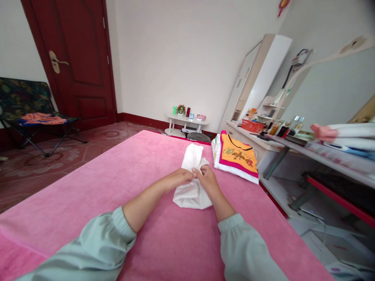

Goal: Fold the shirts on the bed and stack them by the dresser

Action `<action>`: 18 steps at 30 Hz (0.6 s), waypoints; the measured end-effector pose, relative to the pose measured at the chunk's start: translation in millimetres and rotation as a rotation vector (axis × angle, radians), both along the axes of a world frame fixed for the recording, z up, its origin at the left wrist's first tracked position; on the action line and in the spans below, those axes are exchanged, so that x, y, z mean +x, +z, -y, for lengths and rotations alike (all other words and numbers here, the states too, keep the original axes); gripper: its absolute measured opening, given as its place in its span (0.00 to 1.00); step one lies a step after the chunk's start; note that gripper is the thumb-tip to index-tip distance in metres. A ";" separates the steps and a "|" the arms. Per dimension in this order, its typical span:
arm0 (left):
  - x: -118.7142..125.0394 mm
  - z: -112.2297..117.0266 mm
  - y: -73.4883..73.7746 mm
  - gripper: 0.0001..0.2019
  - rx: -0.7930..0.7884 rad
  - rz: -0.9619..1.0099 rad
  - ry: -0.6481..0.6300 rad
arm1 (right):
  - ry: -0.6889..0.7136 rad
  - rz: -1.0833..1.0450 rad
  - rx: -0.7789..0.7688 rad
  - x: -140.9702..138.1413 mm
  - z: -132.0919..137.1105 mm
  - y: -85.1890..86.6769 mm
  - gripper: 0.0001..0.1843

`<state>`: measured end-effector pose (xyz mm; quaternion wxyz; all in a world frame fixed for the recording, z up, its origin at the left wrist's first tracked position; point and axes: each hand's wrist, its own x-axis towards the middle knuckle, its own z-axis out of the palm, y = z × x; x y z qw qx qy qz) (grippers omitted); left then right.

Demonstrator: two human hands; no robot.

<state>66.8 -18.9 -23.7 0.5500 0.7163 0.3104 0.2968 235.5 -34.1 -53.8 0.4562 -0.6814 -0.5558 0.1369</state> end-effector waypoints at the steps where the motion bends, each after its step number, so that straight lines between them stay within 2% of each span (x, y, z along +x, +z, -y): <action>1: 1.1 1.5 -1.3 0.14 -0.015 -0.006 -0.043 | 0.010 -0.029 0.001 1.7 -2.4 -3.8 0.22; 4: 3.2 1.3 -5.1 0.14 -0.021 0.010 -0.154 | 0.066 -0.076 0.021 7.2 -6.5 -12.3 0.20; 6: 4.5 -2.4 -7.5 0.15 -0.023 0.058 -0.119 | 0.122 -0.073 0.052 9.1 -6.0 -14.0 0.21; 9: 2.6 -14.5 -12.9 0.14 0.038 0.103 0.125 | 0.171 -0.040 0.097 6.5 -2.2 -10.0 0.26; 11: -2.5 -24.6 -19.0 0.16 0.184 0.063 0.292 | 0.169 -0.023 0.108 1.4 1.0 -4.1 0.28; 12: -5.6 -28.8 -22.9 0.17 0.267 0.031 0.331 | 0.166 -0.019 0.105 -1.7 2.6 -0.5 0.29; 15: -11.0 -32.4 -34.8 0.20 0.442 -0.102 0.272 | 0.112 0.030 0.023 -10.0 8.0 10.1 0.28; 18: -4.8 -20.9 -42.2 0.19 0.598 -0.254 0.181 | -0.009 0.159 -0.123 -13.5 14.1 16.9 0.21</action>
